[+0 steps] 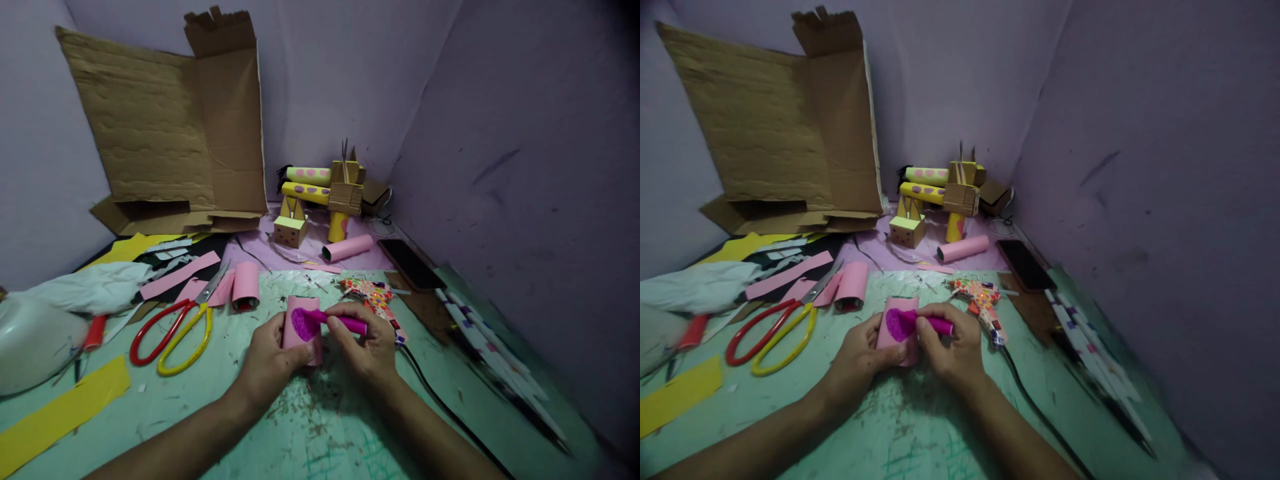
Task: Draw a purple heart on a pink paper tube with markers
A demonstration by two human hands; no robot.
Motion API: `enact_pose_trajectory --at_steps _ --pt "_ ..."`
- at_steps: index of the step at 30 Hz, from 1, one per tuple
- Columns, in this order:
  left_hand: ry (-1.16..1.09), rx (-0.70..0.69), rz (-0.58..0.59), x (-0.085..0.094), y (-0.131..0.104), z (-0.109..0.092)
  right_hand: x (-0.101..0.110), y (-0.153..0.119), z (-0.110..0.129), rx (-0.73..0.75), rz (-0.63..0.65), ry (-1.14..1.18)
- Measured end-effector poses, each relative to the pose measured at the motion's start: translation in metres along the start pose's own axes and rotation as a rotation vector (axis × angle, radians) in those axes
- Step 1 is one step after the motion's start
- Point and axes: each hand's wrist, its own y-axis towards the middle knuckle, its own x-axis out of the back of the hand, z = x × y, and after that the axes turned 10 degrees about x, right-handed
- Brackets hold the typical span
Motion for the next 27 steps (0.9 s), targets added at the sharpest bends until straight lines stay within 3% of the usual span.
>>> enact_pose_trajectory --at_steps 27 --pt "0.018 0.010 -0.033 -0.0026 0.0002 -0.0002 -0.0030 0.0004 0.0005 0.018 0.012 0.013"
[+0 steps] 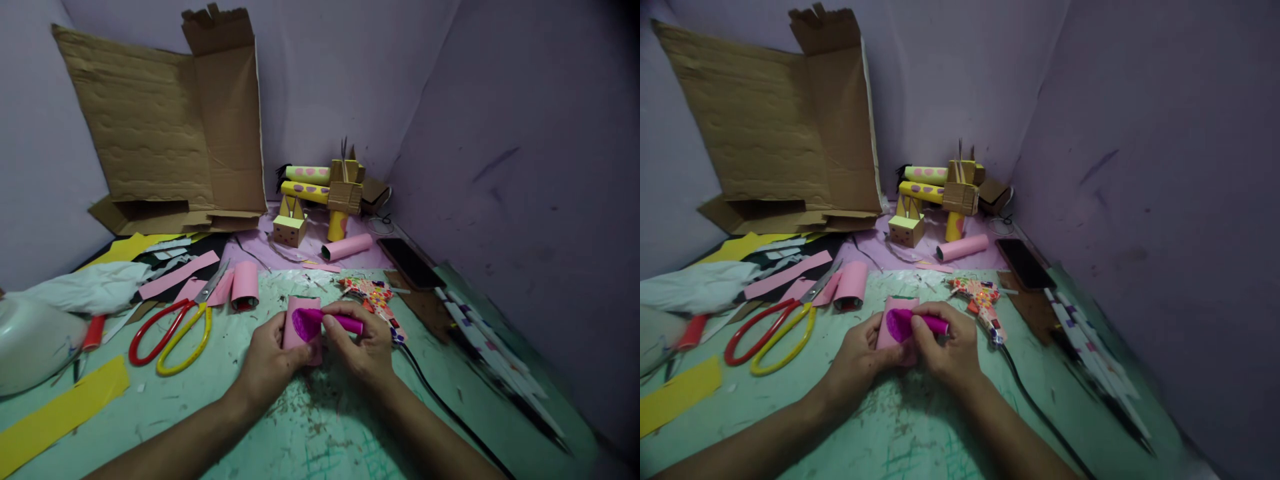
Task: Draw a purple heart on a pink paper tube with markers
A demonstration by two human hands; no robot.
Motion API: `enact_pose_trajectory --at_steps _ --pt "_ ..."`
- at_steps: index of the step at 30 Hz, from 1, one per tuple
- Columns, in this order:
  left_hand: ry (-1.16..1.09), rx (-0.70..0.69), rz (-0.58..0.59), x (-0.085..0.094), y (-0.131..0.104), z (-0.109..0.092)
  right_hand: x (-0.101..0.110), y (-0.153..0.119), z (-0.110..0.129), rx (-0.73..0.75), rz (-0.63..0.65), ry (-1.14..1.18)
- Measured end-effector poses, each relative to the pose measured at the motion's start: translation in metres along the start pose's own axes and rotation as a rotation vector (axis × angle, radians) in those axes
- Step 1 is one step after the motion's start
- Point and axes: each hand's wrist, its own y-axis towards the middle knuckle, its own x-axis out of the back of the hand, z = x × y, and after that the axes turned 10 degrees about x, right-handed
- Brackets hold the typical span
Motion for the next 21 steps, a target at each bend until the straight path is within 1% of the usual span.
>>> enact_pose_trajectory --at_steps 5,11,15,18,21 --pt "-0.018 -0.010 0.009 0.0011 -0.0017 -0.0005 0.0006 -0.0001 0.0000 -0.017 -0.027 -0.021" --pt "-0.042 -0.014 0.035 0.0015 -0.0011 0.0013 0.0029 -0.0009 -0.0004 -0.017 -0.005 -0.032" --pt "-0.049 0.001 0.026 0.0017 -0.0008 0.0028 0.0043 -0.0023 0.0005 -0.045 -0.017 -0.038" --pt "-0.095 0.014 0.031 0.0031 -0.0003 0.0034 0.0059 -0.0019 0.0010 -0.104 -0.040 0.002" --pt "-0.214 0.025 0.088 0.0060 0.0018 0.0014 0.0075 0.0008 -0.0008 -0.230 -0.145 0.124"
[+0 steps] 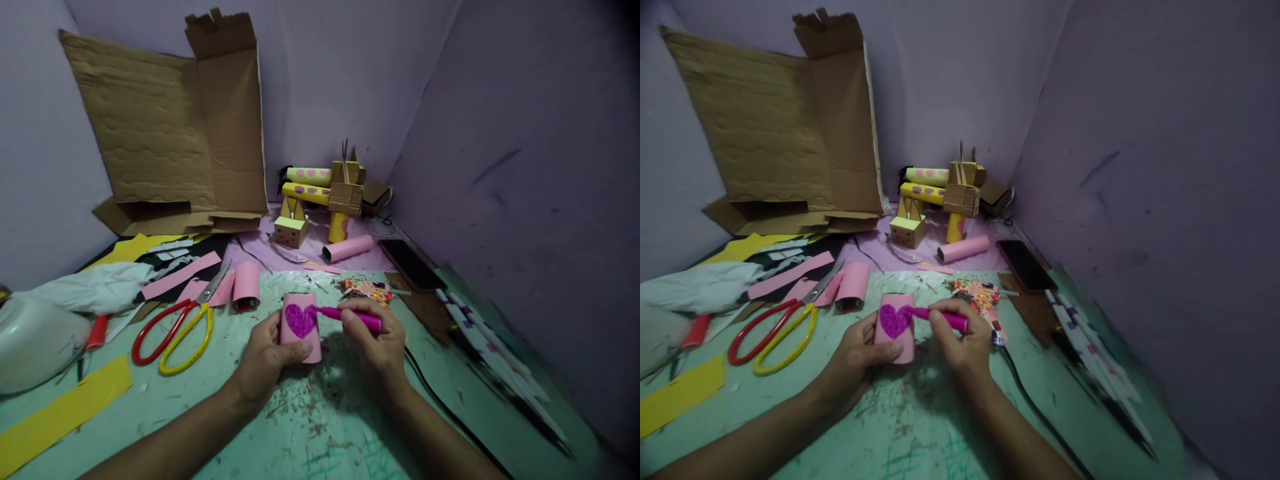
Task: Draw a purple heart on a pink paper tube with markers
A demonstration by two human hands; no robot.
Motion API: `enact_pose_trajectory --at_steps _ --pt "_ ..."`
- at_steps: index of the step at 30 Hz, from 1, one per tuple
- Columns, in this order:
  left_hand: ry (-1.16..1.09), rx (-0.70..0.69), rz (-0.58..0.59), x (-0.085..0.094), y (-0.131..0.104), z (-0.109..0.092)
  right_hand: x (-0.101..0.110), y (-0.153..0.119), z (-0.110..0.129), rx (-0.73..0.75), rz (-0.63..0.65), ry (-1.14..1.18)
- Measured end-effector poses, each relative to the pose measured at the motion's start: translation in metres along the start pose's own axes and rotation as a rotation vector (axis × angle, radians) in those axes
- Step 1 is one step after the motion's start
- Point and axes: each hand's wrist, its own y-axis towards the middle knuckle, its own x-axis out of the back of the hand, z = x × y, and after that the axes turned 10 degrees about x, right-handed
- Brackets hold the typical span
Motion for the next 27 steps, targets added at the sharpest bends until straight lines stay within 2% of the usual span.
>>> enact_pose_trajectory --at_steps 3,7,13,17,27 --pt "-0.055 -0.018 0.039 0.002 0.003 -0.006 0.000 0.005 -0.003 -0.125 -0.073 0.162" --pt "-0.104 -0.075 0.036 0.004 0.007 -0.012 -0.005 0.007 -0.008 -0.210 -0.003 0.223" --pt "-0.136 -0.134 0.112 0.002 0.006 -0.009 -0.015 -0.004 -0.017 -0.220 0.106 0.254" --pt "-0.097 -0.183 0.103 -0.001 0.004 -0.010 -0.020 -0.006 -0.023 -0.218 0.146 0.312" --pt "-0.113 -0.139 0.213 0.004 0.003 -0.015 -0.024 -0.003 -0.023 -0.201 0.064 0.422"
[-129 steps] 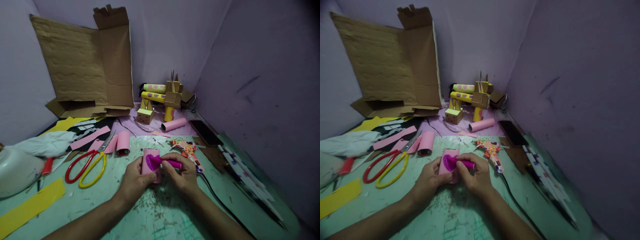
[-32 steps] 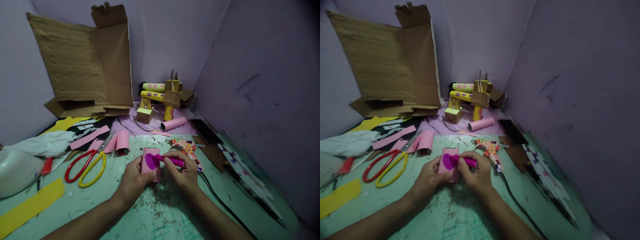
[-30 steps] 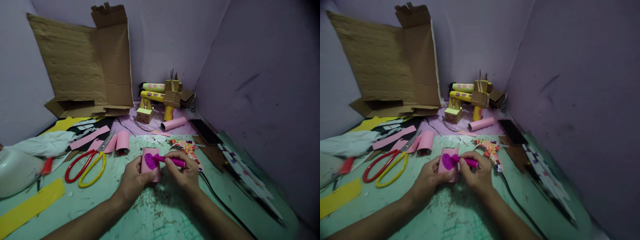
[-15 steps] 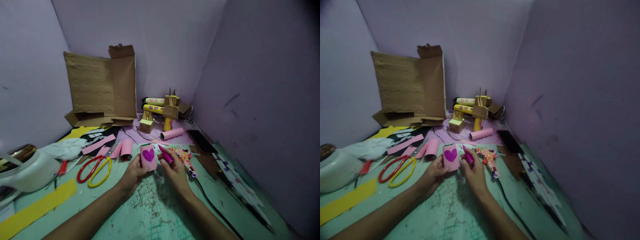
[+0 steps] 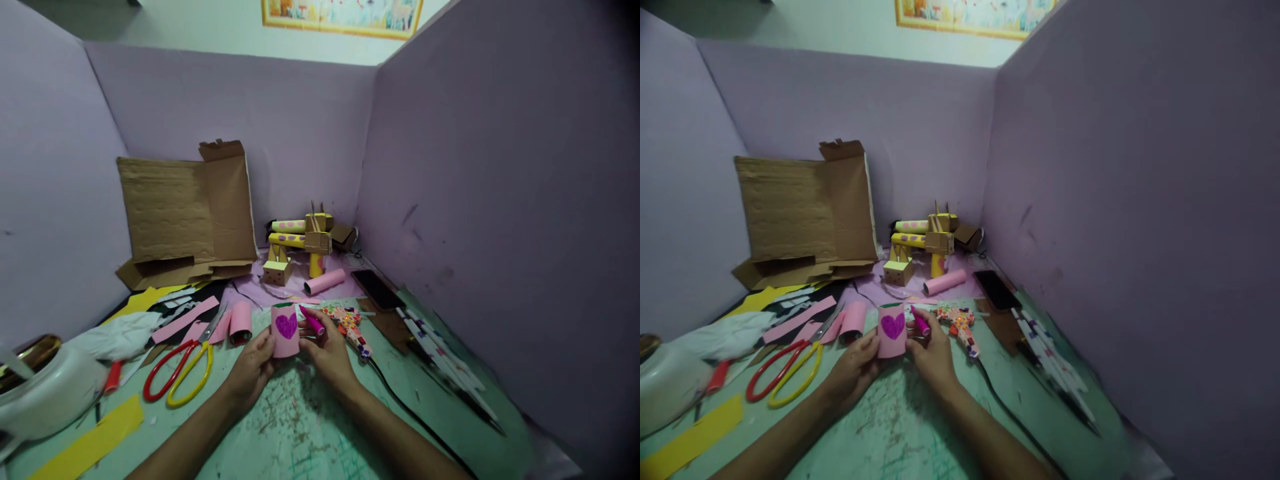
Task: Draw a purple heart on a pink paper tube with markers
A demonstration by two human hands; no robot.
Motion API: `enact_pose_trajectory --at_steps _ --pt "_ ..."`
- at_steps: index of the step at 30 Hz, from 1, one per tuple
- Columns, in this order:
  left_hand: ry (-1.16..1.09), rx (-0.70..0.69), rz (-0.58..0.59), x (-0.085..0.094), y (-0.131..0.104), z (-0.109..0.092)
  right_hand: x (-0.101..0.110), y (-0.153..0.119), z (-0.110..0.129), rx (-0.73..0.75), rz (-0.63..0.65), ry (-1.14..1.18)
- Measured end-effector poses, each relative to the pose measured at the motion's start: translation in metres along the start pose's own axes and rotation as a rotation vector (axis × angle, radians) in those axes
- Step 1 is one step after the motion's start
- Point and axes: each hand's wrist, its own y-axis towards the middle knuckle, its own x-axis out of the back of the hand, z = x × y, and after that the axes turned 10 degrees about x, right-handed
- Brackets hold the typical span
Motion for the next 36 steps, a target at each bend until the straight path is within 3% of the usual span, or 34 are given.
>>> enact_pose_trajectory --at_steps 5,12,15,21,25,36 --pt "0.000 -0.011 0.000 0.002 0.001 -0.001 -0.001 -0.001 0.002 -0.017 -0.023 0.042" --pt "-0.011 -0.025 0.018 0.004 0.001 -0.002 -0.004 -0.001 0.011 -0.027 0.038 0.087" --pt "-0.091 0.052 0.020 0.004 -0.002 -0.007 -0.006 -0.003 0.017 -0.025 0.060 0.090" --pt "-0.299 0.301 -0.113 0.007 -0.006 -0.019 -0.004 -0.004 0.019 0.048 0.048 0.069" --pt "-0.352 0.348 -0.136 0.008 -0.006 -0.019 0.001 0.002 0.013 0.003 0.063 0.156" --pt "-0.108 0.363 0.040 -0.011 -0.015 -0.002 -0.002 0.002 0.024 -0.143 0.092 0.359"
